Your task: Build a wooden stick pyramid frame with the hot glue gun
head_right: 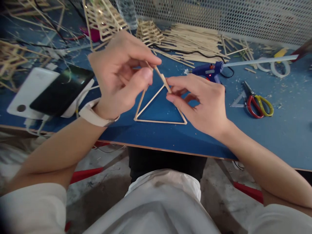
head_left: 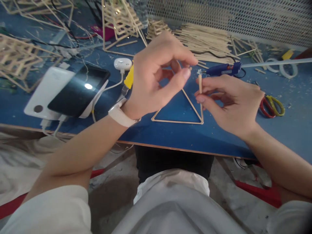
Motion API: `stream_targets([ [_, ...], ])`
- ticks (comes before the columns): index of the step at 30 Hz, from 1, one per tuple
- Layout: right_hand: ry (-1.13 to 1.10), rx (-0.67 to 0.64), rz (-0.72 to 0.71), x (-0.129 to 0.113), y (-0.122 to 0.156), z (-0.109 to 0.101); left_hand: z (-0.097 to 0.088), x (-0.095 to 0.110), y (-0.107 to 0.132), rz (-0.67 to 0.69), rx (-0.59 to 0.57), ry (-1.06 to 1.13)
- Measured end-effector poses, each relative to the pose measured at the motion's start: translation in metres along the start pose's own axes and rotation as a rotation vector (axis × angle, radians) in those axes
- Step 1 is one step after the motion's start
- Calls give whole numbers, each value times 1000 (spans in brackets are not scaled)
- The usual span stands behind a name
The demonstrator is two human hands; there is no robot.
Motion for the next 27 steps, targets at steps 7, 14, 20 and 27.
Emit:
stream_targets([
  [7,13,1,90,10,0,1,0,-25,2,39,-6,251],
  [14,46,-19,115,9,-2,1,6,-26,6,-19,-47,375],
  [20,76,-30,119,5,-5,1,3,-31,2,108,-19,401],
  [27,71,-20,112,5,-3,1,-2,-11,1,187,-1,249],
])
Point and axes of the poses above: each hand's wrist, its own y-axis away from the middle knuckle, its own z-axis out of the palm, x = y × z, the point moved 10 cm from there along -y, towards the middle knuckle, and after that the axes turned 12 degrees about -x, right-handed, at the moved point
